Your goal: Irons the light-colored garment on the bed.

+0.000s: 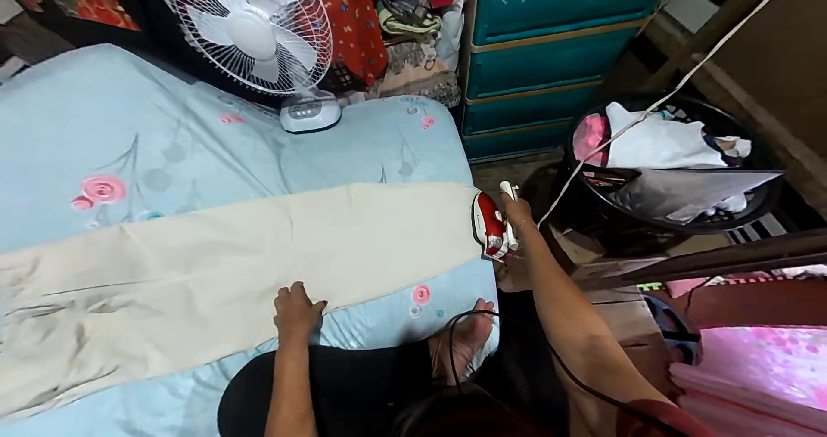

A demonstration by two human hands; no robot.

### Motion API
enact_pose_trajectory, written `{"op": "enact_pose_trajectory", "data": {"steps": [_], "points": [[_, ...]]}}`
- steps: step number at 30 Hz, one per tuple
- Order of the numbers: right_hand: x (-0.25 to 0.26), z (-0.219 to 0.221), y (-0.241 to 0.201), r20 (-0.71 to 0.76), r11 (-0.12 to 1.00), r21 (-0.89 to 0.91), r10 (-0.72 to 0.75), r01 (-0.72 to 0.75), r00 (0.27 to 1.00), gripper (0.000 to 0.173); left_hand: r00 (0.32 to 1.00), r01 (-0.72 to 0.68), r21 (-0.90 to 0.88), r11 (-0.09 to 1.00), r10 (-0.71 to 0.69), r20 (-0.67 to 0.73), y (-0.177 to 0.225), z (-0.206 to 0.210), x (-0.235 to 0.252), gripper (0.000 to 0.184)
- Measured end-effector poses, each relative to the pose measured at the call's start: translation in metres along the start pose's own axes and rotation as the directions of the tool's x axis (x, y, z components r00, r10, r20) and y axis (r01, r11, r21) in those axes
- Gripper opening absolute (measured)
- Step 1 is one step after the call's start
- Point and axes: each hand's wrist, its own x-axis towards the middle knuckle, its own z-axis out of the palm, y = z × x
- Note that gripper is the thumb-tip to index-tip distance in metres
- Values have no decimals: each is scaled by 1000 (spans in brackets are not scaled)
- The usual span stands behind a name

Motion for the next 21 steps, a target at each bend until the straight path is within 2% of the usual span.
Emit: {"op": "enact_pose_trajectory", "data": {"steps": [3,5,7,9,14,21], "points": [[-22,4,-3,49,992,3,-130,130,990,48,1000,7,-1,1000,-7,3,1,-1,-1,72],[-35,10,-4,139,970,-29,-237,243,961,48,1000,12,16,1000,-12,16,2,-1,-1,71],[-42,15,-7,288,901,-155,-351,405,891,49,999,22,36,999,-23,26,2,-2,0,72],[-44,22,-12,467,768,-273,-420,579,778,50,999,26,37,999,-27,28,0,-2,-1,72],[-76,46,-32,711,519,-283,-451,806,540,52,999,27,15,1000,-28,42,-1,-3,-1,73],[-106,76,-43,840,364,-240,-387,900,381,53,999,24,-3,1000,-24,47,-3,-5,-3,73]]}}
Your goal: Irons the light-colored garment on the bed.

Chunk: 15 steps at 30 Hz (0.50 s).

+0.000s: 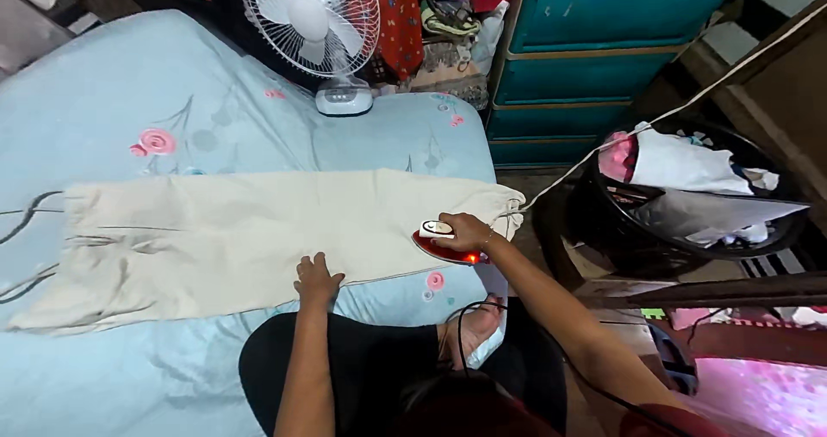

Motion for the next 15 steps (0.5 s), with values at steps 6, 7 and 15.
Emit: {"op": "enact_pose_trajectory", "data": {"steps": [6,7,15], "points": [[3,13,-34,131,990,-99,-87,100,988,54,1000,-9,-9,1000,9,-7,-3,1,2,72],[1,14,-37,155,985,-119,-102,121,983,54,1000,-8,-8,1000,8,-5,-3,1,2,72],[-34,6,-9,-125,956,-79,270,-281,955,59,1000,3,19,1000,-3,18,-2,0,2,72]]}}
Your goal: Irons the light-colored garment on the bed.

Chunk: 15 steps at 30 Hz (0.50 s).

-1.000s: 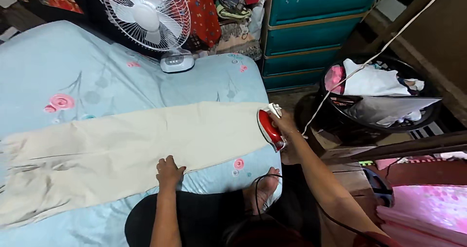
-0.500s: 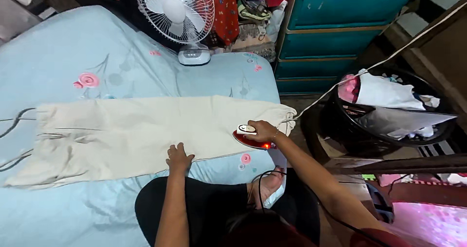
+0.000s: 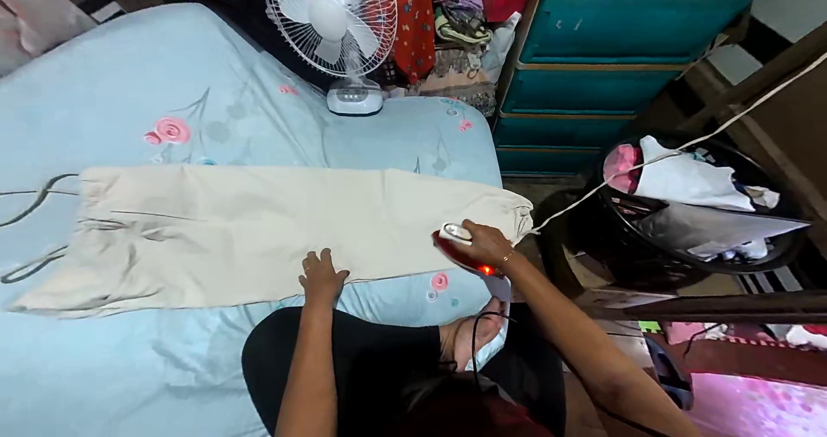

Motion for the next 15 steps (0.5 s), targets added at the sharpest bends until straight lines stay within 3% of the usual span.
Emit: {"op": "enact_pose_trajectory", "data": {"steps": [3,6,11,15], "points": [[8,-6,15,-152,960,133,264,-245,952,58,1000,15,16,1000,-15,12,3,-1,1,72],[29,-13,16,-197,903,256,397,-344,896,56,1000,22,11,1000,-22,16,5,-2,2,73],[70,-18,8,-232,882,313,430,-352,872,57,1000,18,0,1000,-18,7,4,-2,1,72],[73,-23,14,-165,938,248,287,-242,943,55,1000,23,-10,1000,-23,4,4,-1,2,74]]}}
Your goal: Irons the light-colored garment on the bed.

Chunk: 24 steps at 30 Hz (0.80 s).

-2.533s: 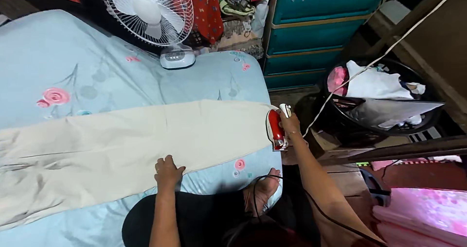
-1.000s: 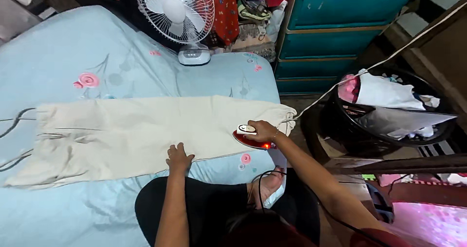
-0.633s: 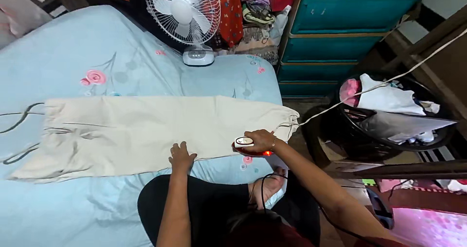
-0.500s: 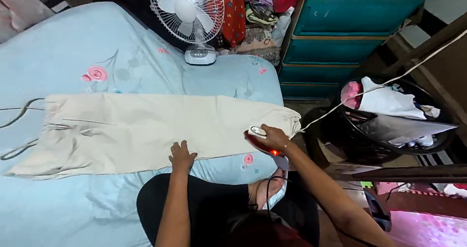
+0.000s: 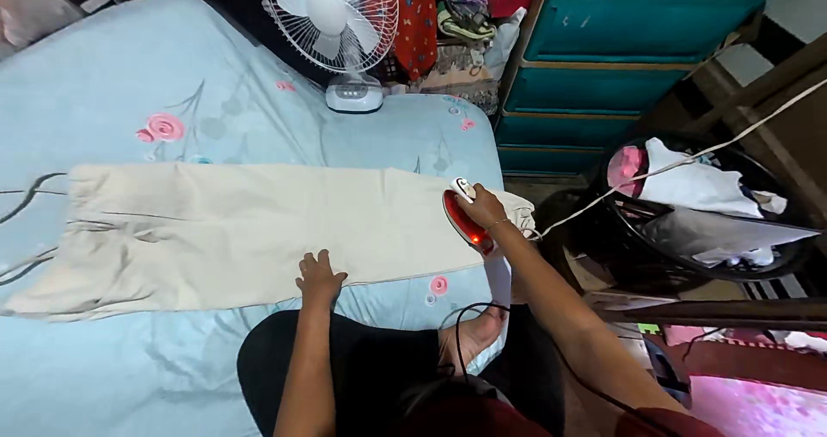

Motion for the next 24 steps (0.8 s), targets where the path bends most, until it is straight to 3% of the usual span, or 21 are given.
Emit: {"op": "enact_pose_trajectory", "data": {"steps": [2,4,7,11,15,21,24], "points": [[-7,-6,10,107,986,-102,-122,133,987,55,1000,-5,-7,1000,5,-6,-1,-1,0,73],[-18,-10,22,124,975,-161,-135,154,983,56,1000,-13,-14,1000,13,-6,-2,1,0,73],[-28,-14,40,-23,994,-105,-4,2,1000,56,1000,-13,-16,1000,12,-2,-2,1,0,72],[-21,-19,60,-198,974,88,224,-210,954,58,1000,-14,-19,1000,14,-4,-2,0,-1,72],[-14,-18,71,-234,945,215,293,-245,927,56,1000,-13,3,1000,13,3,0,0,-1,73],[-29,-14,75,-135,979,160,147,-125,980,57,1000,-16,12,1000,16,-11,-3,0,-3,73],[-48,-5,74,-204,947,220,279,-234,938,60,1000,-11,4,1000,11,-6,-3,0,-5,74]]}}
